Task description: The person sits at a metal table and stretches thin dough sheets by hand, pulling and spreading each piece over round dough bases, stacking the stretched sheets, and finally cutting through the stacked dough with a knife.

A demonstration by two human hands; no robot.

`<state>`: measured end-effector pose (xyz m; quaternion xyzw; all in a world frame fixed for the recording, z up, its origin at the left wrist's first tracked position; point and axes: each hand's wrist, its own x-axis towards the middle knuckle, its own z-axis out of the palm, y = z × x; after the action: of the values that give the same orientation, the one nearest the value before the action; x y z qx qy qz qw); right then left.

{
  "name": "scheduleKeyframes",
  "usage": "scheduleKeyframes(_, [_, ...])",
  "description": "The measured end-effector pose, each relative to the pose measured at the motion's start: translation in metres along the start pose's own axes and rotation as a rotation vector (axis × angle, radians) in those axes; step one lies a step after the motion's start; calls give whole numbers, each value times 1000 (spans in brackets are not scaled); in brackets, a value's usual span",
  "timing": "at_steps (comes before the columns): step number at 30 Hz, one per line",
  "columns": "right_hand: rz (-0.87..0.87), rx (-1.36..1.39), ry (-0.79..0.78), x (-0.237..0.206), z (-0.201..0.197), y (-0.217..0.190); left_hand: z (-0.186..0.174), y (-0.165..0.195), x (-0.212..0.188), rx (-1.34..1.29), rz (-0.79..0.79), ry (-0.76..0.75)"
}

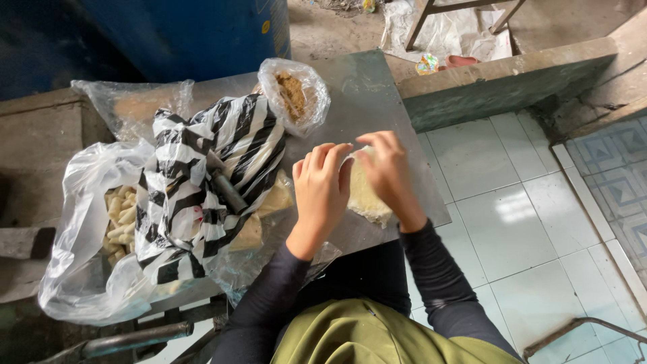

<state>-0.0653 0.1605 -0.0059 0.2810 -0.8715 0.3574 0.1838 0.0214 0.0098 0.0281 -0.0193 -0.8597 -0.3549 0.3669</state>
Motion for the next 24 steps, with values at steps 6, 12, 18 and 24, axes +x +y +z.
scheduleKeyframes(6, [-171,223,-399,2,105,-116,-62,28,-3,-19,78,103])
scheduleKeyframes(12, [-202,-212,-468,-16,147,-164,-116,25,-9,46,58,157])
scheduleKeyframes(18, [-87,490,-496,-13,152,-154,-133,31,1,25,58,200])
scheduleKeyframes(24, [92,948,-352,5,118,-104,-132,53,26,-98,210,125])
